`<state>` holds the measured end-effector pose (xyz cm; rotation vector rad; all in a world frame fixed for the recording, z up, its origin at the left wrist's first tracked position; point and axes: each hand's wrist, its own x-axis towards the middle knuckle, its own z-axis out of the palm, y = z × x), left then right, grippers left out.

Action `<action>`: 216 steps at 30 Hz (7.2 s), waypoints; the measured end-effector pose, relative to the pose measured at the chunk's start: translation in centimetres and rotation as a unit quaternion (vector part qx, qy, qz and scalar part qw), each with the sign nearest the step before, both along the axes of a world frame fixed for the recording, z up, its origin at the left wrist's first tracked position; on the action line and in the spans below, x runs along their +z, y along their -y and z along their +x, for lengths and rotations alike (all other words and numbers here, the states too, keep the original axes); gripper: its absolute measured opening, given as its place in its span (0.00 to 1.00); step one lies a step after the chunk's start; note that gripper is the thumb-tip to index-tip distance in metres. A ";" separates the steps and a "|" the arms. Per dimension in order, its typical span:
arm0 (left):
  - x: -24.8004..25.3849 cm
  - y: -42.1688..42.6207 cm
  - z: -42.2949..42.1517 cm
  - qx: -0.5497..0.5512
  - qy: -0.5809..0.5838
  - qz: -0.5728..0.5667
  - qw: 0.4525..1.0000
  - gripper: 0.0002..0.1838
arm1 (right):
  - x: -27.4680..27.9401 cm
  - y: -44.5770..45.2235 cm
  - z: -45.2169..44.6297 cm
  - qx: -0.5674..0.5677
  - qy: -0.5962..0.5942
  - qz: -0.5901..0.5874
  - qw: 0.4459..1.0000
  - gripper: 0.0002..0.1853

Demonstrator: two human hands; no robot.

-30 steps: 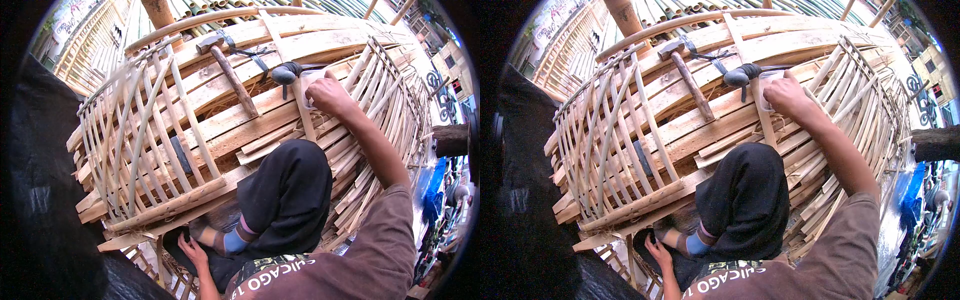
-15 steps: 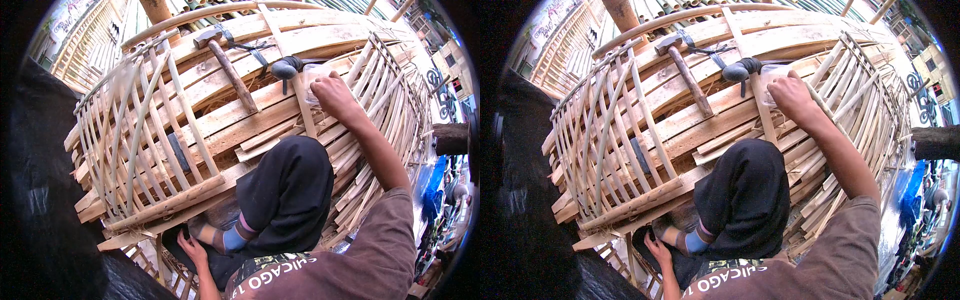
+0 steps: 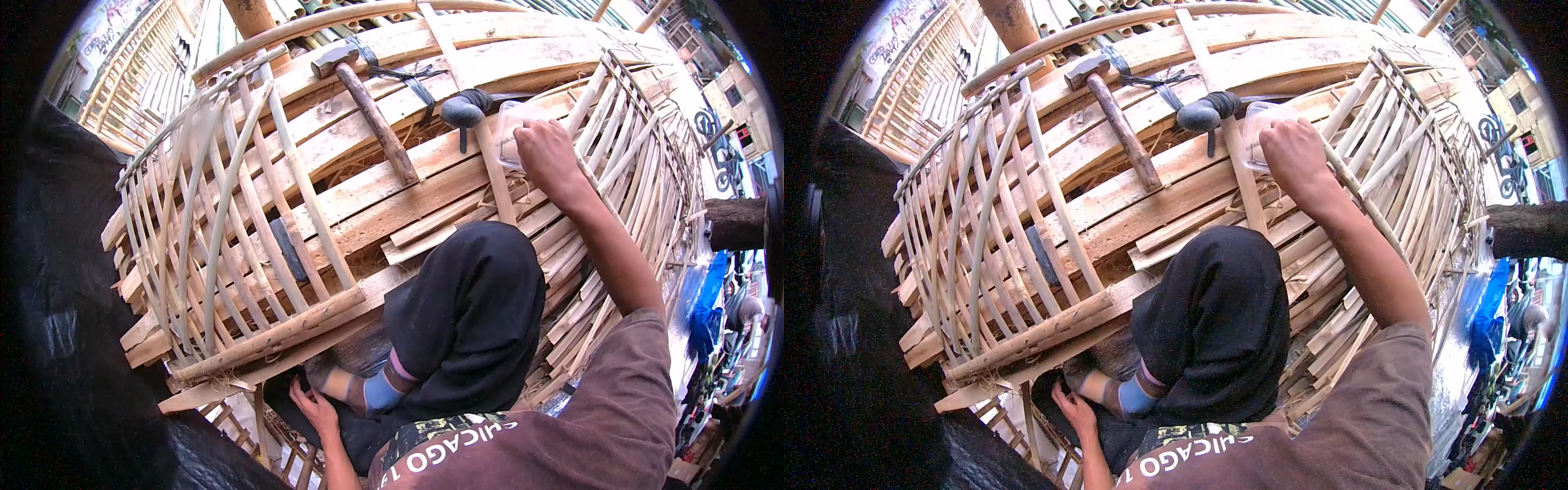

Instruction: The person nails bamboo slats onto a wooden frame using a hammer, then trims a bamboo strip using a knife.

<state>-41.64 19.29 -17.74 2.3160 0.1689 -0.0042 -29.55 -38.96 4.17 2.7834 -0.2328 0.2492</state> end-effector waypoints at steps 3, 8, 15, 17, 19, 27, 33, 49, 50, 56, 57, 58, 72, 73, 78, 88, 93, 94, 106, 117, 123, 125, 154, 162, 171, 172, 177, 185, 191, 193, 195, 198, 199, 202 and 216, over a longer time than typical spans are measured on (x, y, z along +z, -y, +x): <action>0.7 0.5 0.1 0.008 -0.016 -0.018 1.000 0.25 | 0.3 -0.2 0.2 -0.006 0.011 0.009 1.000 0.07; 0.8 0.6 0.1 0.007 -0.020 -0.018 1.000 0.25 | 1.3 0.1 0.6 -0.015 0.026 0.052 0.998 0.04; 0.5 0.2 0.1 -0.006 -0.010 0.004 1.000 0.24 | 1.1 0.2 0.8 -0.026 -0.010 0.069 0.997 0.05; 0.8 0.5 0.2 -0.010 -0.014 0.006 1.000 0.23 | 0.8 0.5 0.8 -0.012 -0.002 0.077 0.997 0.05; 0.9 0.7 0.2 0.001 -0.027 -0.004 1.000 0.23 | 0.8 0.5 0.8 0.003 0.005 0.088 0.996 0.06; 0.8 0.7 0.4 -0.018 -0.015 0.022 0.999 0.22 | -0.1 0.0 0.5 -0.028 -0.034 0.064 0.997 0.07; 0.0 0.2 0.1 -0.020 -0.008 0.014 1.000 0.21 | -0.5 0.3 0.5 -0.050 -0.042 0.069 0.995 0.09; 0.7 0.8 0.6 -0.021 -0.019 0.027 0.999 0.22 | 2.1 1.3 0.3 0.013 -0.073 0.269 0.960 0.11; 0.7 0.7 0.5 -0.020 -0.019 0.028 0.999 0.22 | 2.5 1.3 0.3 0.015 -0.079 0.283 0.956 0.12; 1.0 0.9 0.5 -0.016 -0.045 0.021 0.999 0.22 | 3.1 1.1 0.8 -0.002 -0.123 0.245 0.962 0.11; 1.3 1.0 0.5 -0.015 -0.045 0.019 0.999 0.22 | 2.9 1.2 1.0 0.005 -0.121 0.222 0.967 0.11; 1.5 1.0 0.5 -0.012 -0.046 0.017 0.999 0.22 | 2.8 1.1 1.0 0.007 -0.120 0.223 0.967 0.11; 0.2 0.3 0.3 -0.016 -0.035 0.019 0.999 0.22 | 1.2 1.4 0.3 0.010 -0.018 0.229 0.973 0.10; 0.4 0.5 0.4 -0.017 -0.039 0.016 0.999 0.22 | 1.5 1.5 0.4 0.039 0.016 0.302 0.952 0.11; 0.5 0.7 0.5 -0.019 -0.033 0.029 0.999 0.21 | 2.8 1.9 0.6 -0.076 0.035 0.541 0.837 0.12; 2.5 2.1 1.0 0.032 0.041 -0.057 0.997 0.17 | 5.4 -4.2 -0.3 -0.020 0.012 0.761 0.648 0.07; 9.8 6.0 3.2 0.068 0.162 -0.111 0.978 0.15 | 6.5 -15.7 -0.4 0.061 -0.005 0.692 0.719 0.07; 10.6 6.9 3.9 0.064 0.173 -0.182 0.966 0.15 | 5.9 -18.2 -0.4 0.120 -0.025 0.637 0.761 0.06; 17.4 9.8 5.0 -0.027 0.203 -0.363 0.909 0.12 | 2.8 -33.8 -3.8 0.268 -0.081 0.580 0.765 0.08; 14.4 4.7 10.1 0.083 0.341 -0.255 0.901 0.03 | 3.1 -32.4 -3.2 0.284 -0.099 0.536 0.789 0.19; 9.2 -4.1 19.7 0.157 0.390 -0.120 0.899 0.11 | 7.3 -25.3 1.1 0.177 -0.142 0.392 0.892 0.22; 9.8 -4.5 20.3 0.174 0.391 -0.079 0.901 0.10 | 6.2 -22.1 4.4 0.119 -0.123 0.360 0.917 0.22; 7.4 -3.1 20.3 -0.051 0.517 0.067 0.852 0.02 | -4.3 -12.9 13.5 -0.027 0.011 0.412 0.911 0.42; 7.2 -3.4 22.0 -0.050 0.487 0.040 0.871 0.03 | -3.5 -13.7 13.1 -0.035 0.000 0.411 0.911 0.45; 10.0 -3.9 22.8 0.102 0.364 -0.019 0.926 0.07 | -2.2 -14.3 12.4 -0.035 -0.042 0.399 0.915 0.47; 10.0 -3.7 23.3 0.100 0.377 -0.003 0.921 0.08 | -2.4 -14.1 12.5 -0.033 -0.040 0.397 0.916 0.47; 9.8 -3.6 23.4 0.074 0.417 0.067 0.904 0.08 | -2.4 -13.6 12.1 -0.012 -0.027 0.428 0.903 0.49; 10.1 -3.6 23.3 0.069 0.371 0.082 0.922 0.08 | -3.4 -13.5 13.8 -0.036 -0.057 0.381 0.922 0.45; 9.8 -3.8 23.5 0.103 0.347 0.025 0.932 0.09 | -3.4 -14.3 13.3 -0.039 -0.041 0.338 0.939 0.44; 9.5 -3.8 23.6 0.107 0.339 -0.009 0.935 0.09 | -3.5 -14.3 13.4 -0.042 -0.034 0.341 0.938 0.44; 9.1 -3.9 23.7 0.110 0.330 -0.044 0.937 0.09 | -3.4 -14.3 13.7 -0.066 -0.035 0.333 0.940 0.40; 8.5 -4.4 24.0 0.097 0.364 0.001 0.927 0.08 | -4.2 -12.1 14.4 -0.090 0.021 0.374 0.923 0.28; 8.4 -4.3 24.2 0.100 0.362 -0.010 0.927 0.08 | -4.1 -11.8 14.5 -0.090 0.040 0.376 0.922 0.19; 9.1 -3.9 23.8 0.110 0.362 -0.030 0.925 0.09 | -2.4 -12.7 14.3 -0.114 0.025 0.408 0.906 0.17; 8.1 -4.4 23.7 0.085 0.398 -0.023 0.913 0.09 | 1.6 -19.8 6.5 0.054 -0.037 0.762 0.645 0.08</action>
